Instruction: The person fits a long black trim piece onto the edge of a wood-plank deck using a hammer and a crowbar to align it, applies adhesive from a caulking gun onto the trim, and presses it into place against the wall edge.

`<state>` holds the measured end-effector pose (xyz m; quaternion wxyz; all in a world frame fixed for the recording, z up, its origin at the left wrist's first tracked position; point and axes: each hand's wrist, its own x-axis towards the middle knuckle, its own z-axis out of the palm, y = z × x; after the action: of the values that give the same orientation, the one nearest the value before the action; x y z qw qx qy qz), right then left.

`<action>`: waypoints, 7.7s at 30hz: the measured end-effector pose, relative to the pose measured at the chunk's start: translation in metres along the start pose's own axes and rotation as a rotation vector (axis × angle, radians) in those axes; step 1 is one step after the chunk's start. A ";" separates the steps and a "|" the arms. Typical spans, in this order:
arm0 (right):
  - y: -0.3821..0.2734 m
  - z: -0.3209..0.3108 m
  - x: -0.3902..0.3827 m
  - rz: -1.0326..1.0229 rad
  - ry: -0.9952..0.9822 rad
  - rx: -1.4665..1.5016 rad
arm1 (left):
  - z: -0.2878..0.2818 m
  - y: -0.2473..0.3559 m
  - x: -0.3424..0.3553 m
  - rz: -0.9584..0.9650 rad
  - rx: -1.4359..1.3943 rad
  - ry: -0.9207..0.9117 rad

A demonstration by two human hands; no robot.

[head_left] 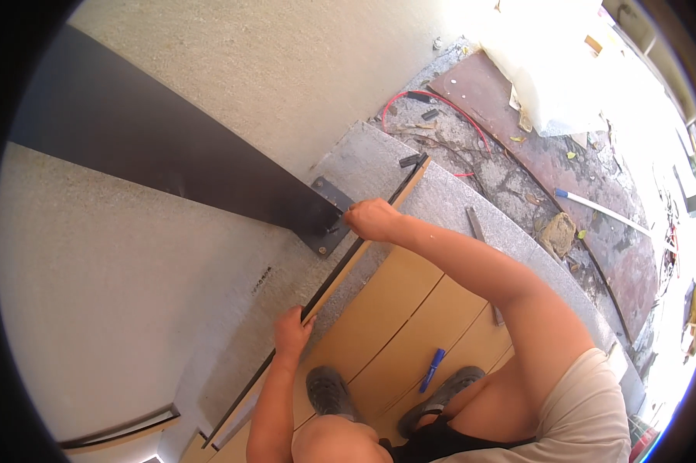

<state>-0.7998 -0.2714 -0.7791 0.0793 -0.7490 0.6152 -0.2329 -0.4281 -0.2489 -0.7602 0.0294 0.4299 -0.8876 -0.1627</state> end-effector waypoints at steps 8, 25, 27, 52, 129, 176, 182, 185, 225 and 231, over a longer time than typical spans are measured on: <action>0.019 0.070 0.060 0.247 -0.579 -0.072 | 0.013 0.001 -0.007 0.084 0.051 0.031; -0.054 0.130 0.069 1.009 -0.066 0.172 | -0.009 0.031 -0.020 0.013 0.142 -0.134; -0.044 0.127 0.065 0.838 -0.201 -0.036 | -0.014 0.029 -0.022 0.077 0.175 -0.148; 0.158 -0.053 -0.090 0.949 0.106 0.101 | -0.003 -0.011 0.008 0.023 -0.066 -0.011; 0.138 0.044 -0.026 0.541 -0.470 -0.044 | -0.044 -0.324 -0.194 -0.775 -0.235 -0.512; 0.009 0.036 -0.009 0.786 -0.580 -0.265 | -0.001 -0.303 -0.221 -0.494 -0.076 -0.021; 0.003 0.039 -0.009 0.826 -0.592 -0.257 | 0.009 -0.293 -0.228 -0.469 -0.005 0.042; 0.000 0.039 -0.011 0.835 -0.551 -0.293 | 0.009 -0.276 -0.224 -0.434 -0.013 0.119; 0.020 0.049 -0.020 0.627 -0.514 -0.361 | 0.060 -0.278 -0.127 -0.613 -0.055 0.416; 0.008 0.055 -0.016 0.812 -0.554 -0.359 | 0.057 -0.276 -0.131 -0.660 -0.033 0.386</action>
<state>-0.7839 -0.2675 -0.8348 0.1932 -0.4856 0.8422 0.1328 -0.1493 -0.2920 -0.8895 0.1492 0.7149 -0.6767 -0.0935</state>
